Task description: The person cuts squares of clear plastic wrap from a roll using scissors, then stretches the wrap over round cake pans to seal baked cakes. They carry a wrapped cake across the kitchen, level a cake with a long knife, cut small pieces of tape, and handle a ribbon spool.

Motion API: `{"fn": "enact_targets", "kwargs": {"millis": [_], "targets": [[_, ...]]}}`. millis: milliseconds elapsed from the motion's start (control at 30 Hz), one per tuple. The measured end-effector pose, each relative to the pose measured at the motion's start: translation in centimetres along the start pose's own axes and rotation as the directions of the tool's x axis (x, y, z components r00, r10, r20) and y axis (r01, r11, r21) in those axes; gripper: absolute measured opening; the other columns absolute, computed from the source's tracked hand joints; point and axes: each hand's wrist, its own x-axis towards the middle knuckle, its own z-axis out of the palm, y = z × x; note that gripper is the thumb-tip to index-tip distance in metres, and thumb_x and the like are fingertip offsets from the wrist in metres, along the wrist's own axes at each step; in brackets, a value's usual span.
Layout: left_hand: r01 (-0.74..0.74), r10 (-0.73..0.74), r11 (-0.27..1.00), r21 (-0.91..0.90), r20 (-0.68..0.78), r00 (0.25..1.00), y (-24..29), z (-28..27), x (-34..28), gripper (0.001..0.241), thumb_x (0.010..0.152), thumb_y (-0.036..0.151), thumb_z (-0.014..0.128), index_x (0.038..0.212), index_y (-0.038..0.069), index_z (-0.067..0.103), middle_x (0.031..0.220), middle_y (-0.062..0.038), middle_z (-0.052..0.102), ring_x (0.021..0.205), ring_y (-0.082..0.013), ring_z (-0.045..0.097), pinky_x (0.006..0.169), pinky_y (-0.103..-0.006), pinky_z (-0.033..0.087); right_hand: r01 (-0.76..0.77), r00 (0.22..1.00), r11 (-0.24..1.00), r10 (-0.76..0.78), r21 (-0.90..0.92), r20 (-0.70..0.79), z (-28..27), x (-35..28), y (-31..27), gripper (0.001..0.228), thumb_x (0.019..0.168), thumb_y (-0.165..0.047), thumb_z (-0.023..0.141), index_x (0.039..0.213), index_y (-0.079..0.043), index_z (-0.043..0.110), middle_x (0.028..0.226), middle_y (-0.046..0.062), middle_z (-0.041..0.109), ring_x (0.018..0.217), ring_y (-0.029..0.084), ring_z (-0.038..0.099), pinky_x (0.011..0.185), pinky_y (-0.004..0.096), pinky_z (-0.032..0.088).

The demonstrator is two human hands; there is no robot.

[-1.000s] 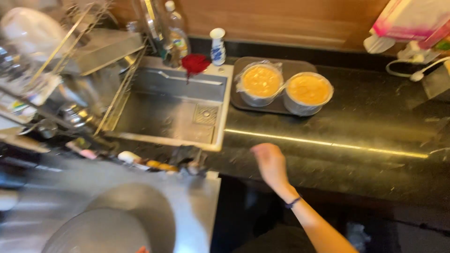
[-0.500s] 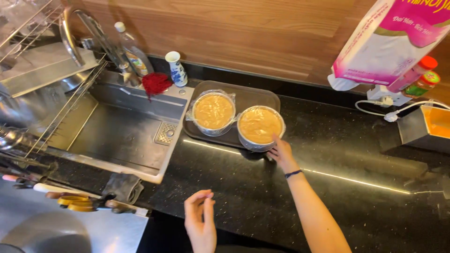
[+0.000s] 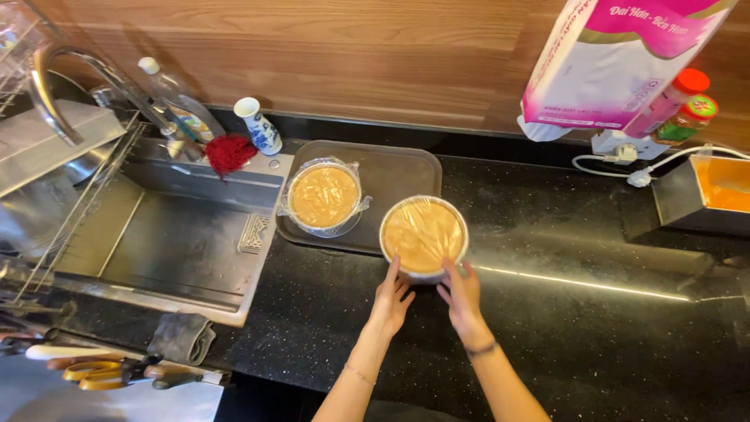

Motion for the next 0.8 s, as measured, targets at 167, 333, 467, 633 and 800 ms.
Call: {"fn": "enact_targets", "kwargs": {"millis": [167, 333, 467, 633, 800], "targets": [[0.024, -0.022, 0.999, -0.025, 0.056, 0.998, 0.4, 3.0, -5.7, 0.089, 0.084, 0.051, 0.070, 0.151, -0.001, 0.045, 0.152, -0.018, 0.053, 0.144, -0.0300, 0.041, 0.119, -0.0470, 0.023, 0.038, 0.999, 0.998, -0.038, 0.046, -0.002, -4.3, -10.4, -1.4, 0.088, 0.086, -0.031, 0.073, 0.155, -0.003, 0.027, 0.144, 0.019, 0.053, 0.132, 0.032, 0.056, 0.109, 0.053, 0.048], [-0.096, 0.059, 0.982, 0.162, 0.219, 0.974, 2.4, 1.2, -10.5, 0.073, 0.085, 0.037, 0.071, 0.145, 0.001, 0.048, 0.140, -0.016, 0.064, 0.136, -0.0244, 0.053, 0.117, -0.0388, 0.035, -0.084, 0.979, 0.994, 0.095, -0.068, 0.180, -8.9, -14.3, -6.2, 0.086, 0.090, -0.060, 0.047, 0.155, -0.004, 0.044, 0.148, 0.019, 0.058, 0.131, 0.031, 0.056, 0.105, 0.053, 0.042], [-0.018, -0.038, 0.971, 0.238, 0.228, 0.973, 4.8, -0.5, -12.7, 0.071, 0.085, 0.036, 0.071, 0.142, -0.002, 0.051, 0.136, -0.020, 0.065, 0.129, -0.0276, 0.058, 0.113, -0.0418, 0.041, 0.010, 0.978, 0.971, 0.040, -0.238, 0.205, -10.9, -10.5, -8.9, 0.079, 0.090, -0.046, 0.056, 0.158, -0.017, 0.026, 0.154, 0.011, 0.049, 0.141, 0.026, 0.047, 0.113, 0.050, 0.037], [0.089, -0.210, 0.929, 0.359, 0.314, 0.926, 8.2, -0.1, -16.4, 0.079, 0.085, 0.035, 0.072, 0.149, 0.000, 0.042, 0.142, -0.019, 0.061, 0.133, -0.0275, 0.056, 0.115, -0.0414, 0.040, -0.170, 0.801, 0.898, 0.366, -0.406, 0.474, -7.0, -12.1, -11.6, 0.074, 0.089, -0.043, 0.062, 0.150, -0.003, 0.048, 0.140, 0.020, 0.065, 0.127, 0.030, 0.062, 0.105, 0.044, 0.050], [0.076, -0.189, 0.936, 0.344, 0.308, 0.933, 8.4, -0.9, -17.2, 0.085, 0.081, 0.029, 0.071, 0.154, 0.005, 0.034, 0.150, -0.018, 0.053, 0.139, -0.0270, 0.050, 0.117, -0.0432, 0.036, -0.112, 0.774, 0.938, 0.289, -0.327, 0.564, -6.7, -12.8, -10.2, 0.075, 0.087, -0.039, 0.065, 0.152, -0.008, 0.043, 0.145, 0.014, 0.060, 0.130, 0.023, 0.059, 0.108, 0.041, 0.048]]}}
